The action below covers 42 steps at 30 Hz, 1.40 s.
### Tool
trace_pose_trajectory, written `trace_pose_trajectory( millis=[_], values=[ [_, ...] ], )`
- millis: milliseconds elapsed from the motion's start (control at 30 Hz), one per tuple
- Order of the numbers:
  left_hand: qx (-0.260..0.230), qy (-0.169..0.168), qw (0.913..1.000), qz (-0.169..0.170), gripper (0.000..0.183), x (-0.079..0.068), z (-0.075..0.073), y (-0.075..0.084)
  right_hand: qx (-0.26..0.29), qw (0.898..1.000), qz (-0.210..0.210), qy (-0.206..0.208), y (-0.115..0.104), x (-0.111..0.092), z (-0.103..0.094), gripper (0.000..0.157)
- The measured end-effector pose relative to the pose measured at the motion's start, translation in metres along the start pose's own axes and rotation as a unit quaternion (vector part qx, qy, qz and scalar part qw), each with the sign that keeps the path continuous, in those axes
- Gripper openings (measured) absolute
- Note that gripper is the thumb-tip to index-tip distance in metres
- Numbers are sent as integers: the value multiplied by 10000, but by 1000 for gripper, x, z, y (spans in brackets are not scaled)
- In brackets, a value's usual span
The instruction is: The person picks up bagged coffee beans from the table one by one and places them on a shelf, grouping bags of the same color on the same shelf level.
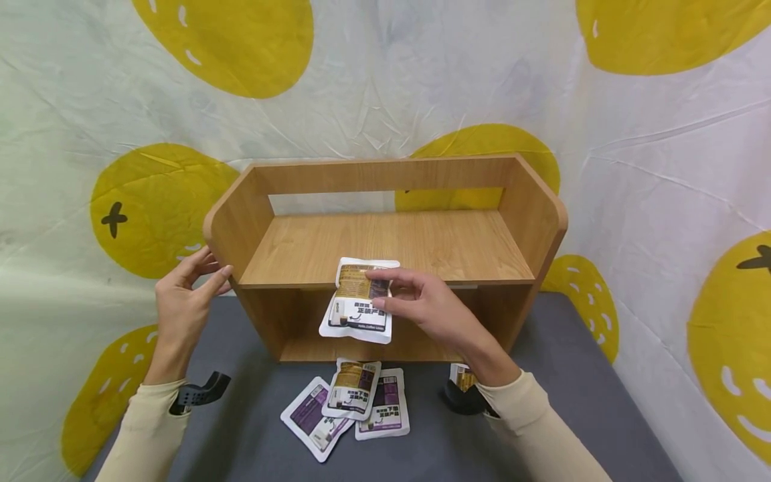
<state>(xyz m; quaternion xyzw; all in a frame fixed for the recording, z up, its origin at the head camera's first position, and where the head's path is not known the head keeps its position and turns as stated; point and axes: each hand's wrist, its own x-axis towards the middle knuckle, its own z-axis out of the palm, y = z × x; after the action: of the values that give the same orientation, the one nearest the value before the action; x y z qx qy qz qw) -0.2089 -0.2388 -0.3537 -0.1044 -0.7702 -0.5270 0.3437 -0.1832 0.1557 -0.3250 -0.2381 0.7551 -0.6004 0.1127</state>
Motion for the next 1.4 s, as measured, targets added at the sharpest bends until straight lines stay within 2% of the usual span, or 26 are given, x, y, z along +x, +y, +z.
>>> trace_pose_trajectory(
  millis=[233,633,900,1133,1400],
  values=[
    [-54,-3,10000,-16,50,0,0,0,-101,9999,46,-81,-8,15,-3,49],
    [-87,-2,10000,-37,50,1,0,-1,-210,9997,79,92,-16,40,-3,50],
    [-52,-22,9999,-89,51,0,0,0,10,10000,11,-1,-21,56,-2,50],
    [-92,-24,9999,-85,51,-1,0,-1,-304,9994,-122,-56,-25,69,-1,54],
    [-81,-14,9999,-96,51,0,0,-1,-421,9988,-160,-167,-27,83,-4,59]
  ],
)
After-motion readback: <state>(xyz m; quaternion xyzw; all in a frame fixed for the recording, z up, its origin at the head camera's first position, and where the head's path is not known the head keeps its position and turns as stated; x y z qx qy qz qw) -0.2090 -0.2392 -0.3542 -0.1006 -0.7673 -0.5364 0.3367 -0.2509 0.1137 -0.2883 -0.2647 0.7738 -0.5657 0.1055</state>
